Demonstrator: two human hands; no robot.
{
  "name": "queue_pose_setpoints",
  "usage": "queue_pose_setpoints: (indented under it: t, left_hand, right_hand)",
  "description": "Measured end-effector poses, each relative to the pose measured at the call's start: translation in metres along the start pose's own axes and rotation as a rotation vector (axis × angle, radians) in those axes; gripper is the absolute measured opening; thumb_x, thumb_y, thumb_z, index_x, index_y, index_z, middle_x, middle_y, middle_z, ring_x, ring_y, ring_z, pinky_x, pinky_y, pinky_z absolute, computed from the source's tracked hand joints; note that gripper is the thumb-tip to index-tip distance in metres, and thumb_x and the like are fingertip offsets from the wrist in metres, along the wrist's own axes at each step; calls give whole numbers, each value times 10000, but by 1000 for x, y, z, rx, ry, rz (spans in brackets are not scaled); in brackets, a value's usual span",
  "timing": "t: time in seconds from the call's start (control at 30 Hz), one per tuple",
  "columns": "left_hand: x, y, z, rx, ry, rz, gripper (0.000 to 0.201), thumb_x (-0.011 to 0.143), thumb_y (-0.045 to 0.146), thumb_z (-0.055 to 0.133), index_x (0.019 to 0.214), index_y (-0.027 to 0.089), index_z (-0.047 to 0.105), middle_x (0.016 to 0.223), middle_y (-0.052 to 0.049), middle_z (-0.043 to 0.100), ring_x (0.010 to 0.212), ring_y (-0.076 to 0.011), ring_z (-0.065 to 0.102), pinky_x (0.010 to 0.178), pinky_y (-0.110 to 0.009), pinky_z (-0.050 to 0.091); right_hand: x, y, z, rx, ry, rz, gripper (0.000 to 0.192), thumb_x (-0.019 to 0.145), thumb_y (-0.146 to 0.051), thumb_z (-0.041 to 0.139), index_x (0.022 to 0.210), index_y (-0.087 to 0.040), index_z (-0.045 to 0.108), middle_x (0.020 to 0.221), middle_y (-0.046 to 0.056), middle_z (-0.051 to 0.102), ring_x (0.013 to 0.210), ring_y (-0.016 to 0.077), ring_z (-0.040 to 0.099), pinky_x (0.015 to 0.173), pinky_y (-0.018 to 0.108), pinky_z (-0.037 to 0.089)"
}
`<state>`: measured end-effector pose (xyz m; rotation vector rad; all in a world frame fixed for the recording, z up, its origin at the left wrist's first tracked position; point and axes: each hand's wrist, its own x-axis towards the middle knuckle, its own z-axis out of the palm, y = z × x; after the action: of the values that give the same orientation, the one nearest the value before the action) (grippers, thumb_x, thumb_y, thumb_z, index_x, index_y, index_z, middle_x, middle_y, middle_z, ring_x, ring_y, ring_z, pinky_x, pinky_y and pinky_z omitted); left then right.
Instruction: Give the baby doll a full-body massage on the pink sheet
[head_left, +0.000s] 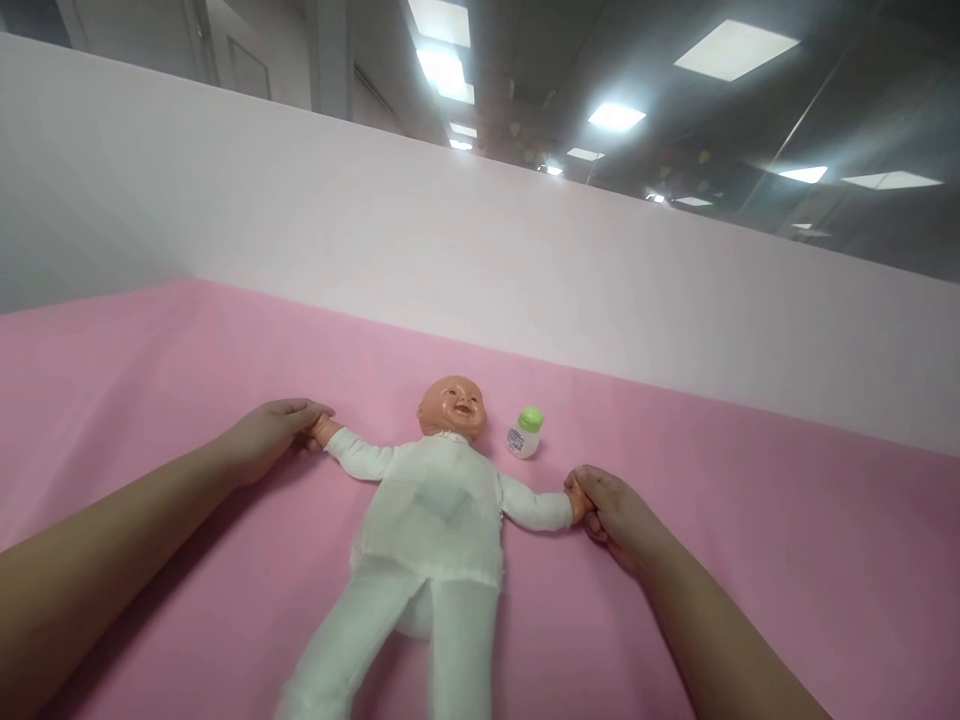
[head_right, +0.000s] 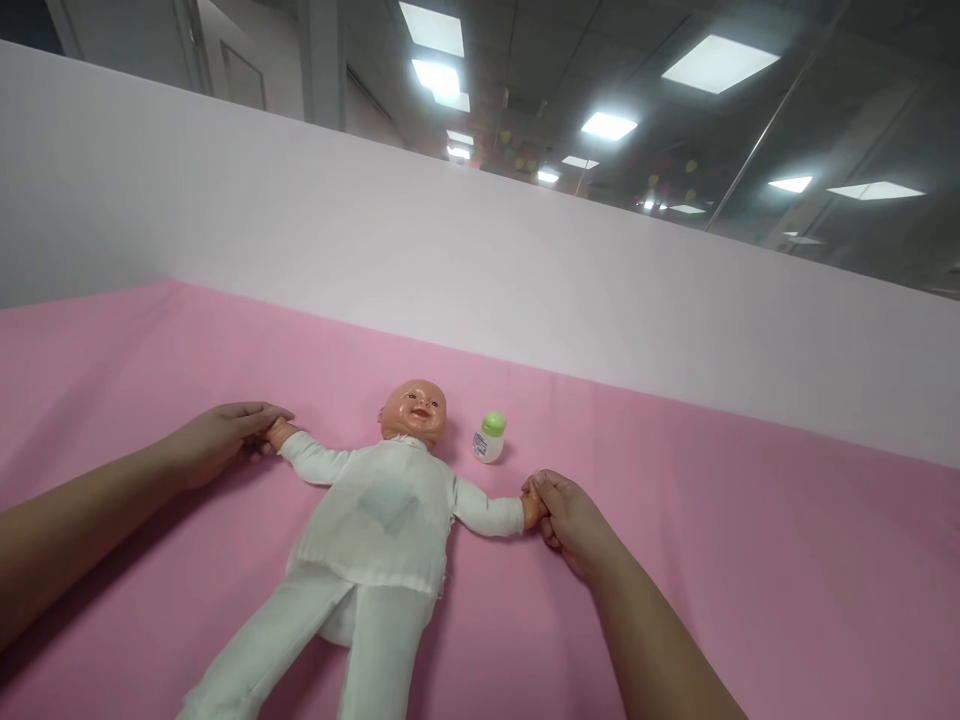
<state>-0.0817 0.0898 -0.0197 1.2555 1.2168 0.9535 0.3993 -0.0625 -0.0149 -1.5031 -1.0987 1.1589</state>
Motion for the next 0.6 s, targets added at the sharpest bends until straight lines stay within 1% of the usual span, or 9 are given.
queue_pose_setpoints:
  t: [0.07,0.13,0.2,0.27,0.37,0.43,0.5,0.6]
  left_hand:
    - [0,1,0,-41,-6,-15,429,747,431,769,1066,147,733,744,-64,698,616,-170,605,537,-256,501]
    - [-1,3,1,-99,-16,-36,447,710,371,808,1089,147,730,825,-81,724,632,-164,619,586,-271,538]
    - [-2,6,2,-145,-14,-49,462,680,318,835,1094,145,726,884,-94,733,640,-157,624,615,-280,556]
    - [-4,8,3,-168,-5,-44,465,656,286,851,1082,145,726,891,-97,730,646,-160,626,613,-286,558]
    - [-6,9,5,-167,-6,-19,473,629,269,863,1069,154,729,850,-78,710,666,-172,631,605,-286,548]
    - [-6,8,4,-149,-18,6,461,629,293,866,1048,158,728,821,-65,692,668,-173,626,592,-278,534]
    - [-6,7,3,-117,-30,31,426,636,337,867,995,160,721,786,-53,674,644,-166,607,555,-263,505]
    - [-4,4,2,-63,-33,55,378,639,388,873,895,169,701,711,-29,640,597,-148,561,494,-229,438]
  right_hand:
    - [1,1,-1,28,8,10,389,878,-586,654,968,-207,669,578,-44,503,445,83,340,429,223,224]
    - [0,2,-3,60,14,23,428,845,-558,715,1087,-207,681,614,-27,546,471,95,383,436,228,269]
    - [-1,1,-5,96,3,41,468,823,-522,764,1162,-209,682,668,-7,586,510,105,430,455,237,326]
    - [-3,0,-8,140,-31,53,483,810,-491,798,1194,-220,685,718,6,605,559,117,481,491,249,383]
    - [-5,-3,-11,183,-86,60,476,784,-439,845,1187,-235,694,811,25,635,644,139,550,560,269,453]
    - [-5,-4,-13,182,-108,64,462,763,-408,870,1154,-233,696,833,23,638,656,137,560,582,272,467]
    - [-5,-4,-12,162,-125,56,438,744,-400,884,1093,-223,687,787,5,625,613,123,542,560,262,446]
    - [-3,-2,-9,93,-126,36,375,746,-428,869,957,-215,644,656,-29,589,529,109,498,496,239,374]
